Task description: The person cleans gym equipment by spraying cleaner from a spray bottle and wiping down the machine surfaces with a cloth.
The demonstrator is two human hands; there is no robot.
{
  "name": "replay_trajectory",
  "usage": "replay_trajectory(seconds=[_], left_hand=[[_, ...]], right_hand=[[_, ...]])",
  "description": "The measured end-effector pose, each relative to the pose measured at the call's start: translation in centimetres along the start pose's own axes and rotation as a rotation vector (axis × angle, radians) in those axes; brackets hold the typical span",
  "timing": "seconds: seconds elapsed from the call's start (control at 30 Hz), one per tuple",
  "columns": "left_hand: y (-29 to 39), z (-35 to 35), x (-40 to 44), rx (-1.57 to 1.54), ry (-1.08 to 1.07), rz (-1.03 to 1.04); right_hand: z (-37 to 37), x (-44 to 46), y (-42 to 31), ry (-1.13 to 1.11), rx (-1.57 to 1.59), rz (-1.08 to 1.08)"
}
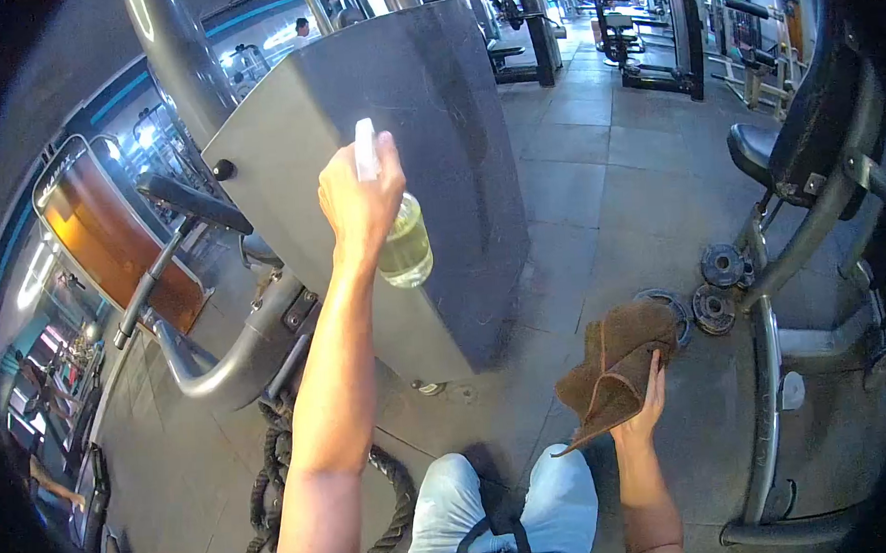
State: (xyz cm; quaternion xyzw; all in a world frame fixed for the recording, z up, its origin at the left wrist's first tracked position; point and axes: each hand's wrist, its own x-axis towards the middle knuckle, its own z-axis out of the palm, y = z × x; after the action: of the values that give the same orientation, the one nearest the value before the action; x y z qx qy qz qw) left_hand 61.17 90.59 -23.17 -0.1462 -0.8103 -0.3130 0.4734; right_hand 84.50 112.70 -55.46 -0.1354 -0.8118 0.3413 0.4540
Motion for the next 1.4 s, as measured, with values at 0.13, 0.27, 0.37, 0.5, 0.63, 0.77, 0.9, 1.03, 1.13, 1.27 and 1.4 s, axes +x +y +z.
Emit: replay_trajectory(seconds=[0.13,0.27,0.37,0.5,0.63,0.77,0.9,1.03,1.13,1.27,1.4], left_hand=[[-1.6,1.5,-2.3,-0.124,-0.041,-0.003],[-2.6,1.7,-5.9,-0.178,-0.161,-0.025],[-4.2,0.7,-9.9,-0.420,-0.229,-0.094],[-8.1,-3.0,-14.4,-0.396,-0.593,-0.109],[-13.6,-9.3,-18.4,-0.229,-1.053,-0.482],[-17.7,-13.9,-14.5,-0.151,-1.133,-0.397],[-18.4,-16.2,-17.6,-0.118,-1.044,-0.367],[-20.2,-13.2,-18.3,-0.170,-0.910,-0.297],[-19.3,-12.0,-20.8,-0.180,-0.878,-0.346],[-17.5,-12.2,-25.6,-0.141,-0.837,-0.426],[-16.9,-16.5,-35.2,0.045,-0.695,-0.905]], right_hand=[[1.7,1.9,-1.2,0.010,0.081,-0.001],[5.0,5.3,-2.4,0.034,0.115,0.018],[11.0,8.4,-3.2,0.119,0.334,0.007],[19.1,11.1,-12.8,-0.019,0.497,-0.296],[21.7,17.2,-24.8,-0.167,0.578,-0.507],[19.5,26.2,-33.3,-0.230,0.553,-0.486],[17.4,34.2,-36.8,-0.118,0.473,-0.466],[20.6,36.3,-33.4,0.078,0.669,-0.258],[25.2,31.5,-27.3,0.036,0.561,-0.106],[24.6,21.0,-25.9,-0.138,0.460,-0.020],[20.1,20.0,-29.3,-0.677,0.760,0.008]])
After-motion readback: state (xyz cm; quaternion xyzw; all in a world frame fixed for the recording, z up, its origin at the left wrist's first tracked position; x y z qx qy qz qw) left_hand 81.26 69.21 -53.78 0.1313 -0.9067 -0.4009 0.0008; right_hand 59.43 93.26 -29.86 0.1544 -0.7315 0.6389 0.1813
